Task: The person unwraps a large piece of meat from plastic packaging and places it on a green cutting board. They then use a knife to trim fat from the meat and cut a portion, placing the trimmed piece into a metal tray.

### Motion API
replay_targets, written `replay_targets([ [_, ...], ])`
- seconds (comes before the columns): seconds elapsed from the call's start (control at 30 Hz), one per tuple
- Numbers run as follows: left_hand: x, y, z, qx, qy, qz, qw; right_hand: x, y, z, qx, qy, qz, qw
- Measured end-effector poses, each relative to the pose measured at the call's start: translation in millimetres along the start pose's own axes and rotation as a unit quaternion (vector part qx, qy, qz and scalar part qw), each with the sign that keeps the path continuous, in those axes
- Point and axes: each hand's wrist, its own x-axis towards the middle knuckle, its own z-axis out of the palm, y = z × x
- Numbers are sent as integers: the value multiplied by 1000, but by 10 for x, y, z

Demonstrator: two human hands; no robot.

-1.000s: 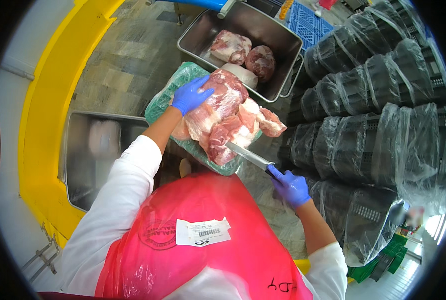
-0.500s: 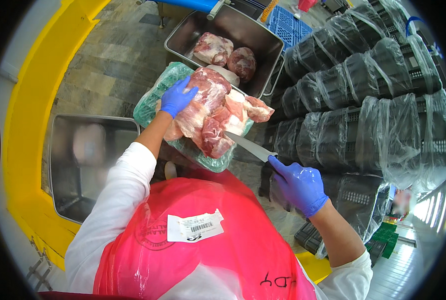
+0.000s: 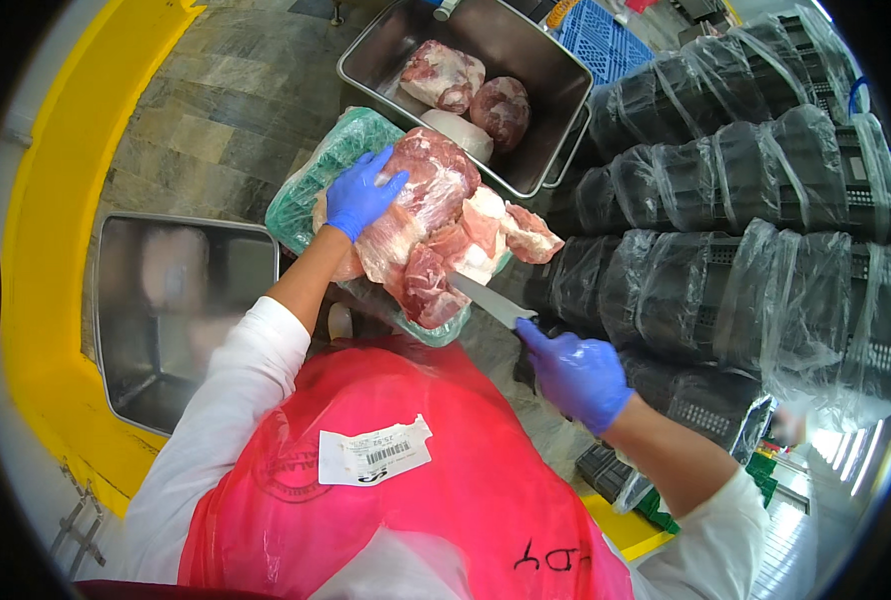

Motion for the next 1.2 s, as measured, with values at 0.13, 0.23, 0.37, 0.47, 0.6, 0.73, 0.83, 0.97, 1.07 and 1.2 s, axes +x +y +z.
replay_targets([
  [0.13,39,-105,-5,-26,2,-5,1000,11,200,395,32,26,0,999],
  [0.23,140,88,-110,-6,-44,10,999,-80,435,981,39,60,6,997],
  [0.37,139,67,-61,9,-45,20,999,-60,615,1619,75,120,-12,990],
  [0.47,150,92,-113,10,-62,25,998,-44,710,2011,88,139,-21,986],
  [0.6,176,170,-154,1,-72,16,997,-14,745,2436,113,167,-18,979],
  [0.73,143,189,-147,-28,-73,24,997,-8,699,2588,129,216,-12,968],
  [0.83,124,-7,-48,37,-8,84,996,-50,608,2470,112,220,0,969],
  [0.97,-89,100,-92,26,17,289,957,-99,546,2339,104,226,21,968],
  [1.07,-484,352,-188,44,-36,386,921,-139,499,2434,93,239,40,966],
  [1.2,-801,344,-303,242,-100,366,893,-103,466,2574,70,251,49,964],
])
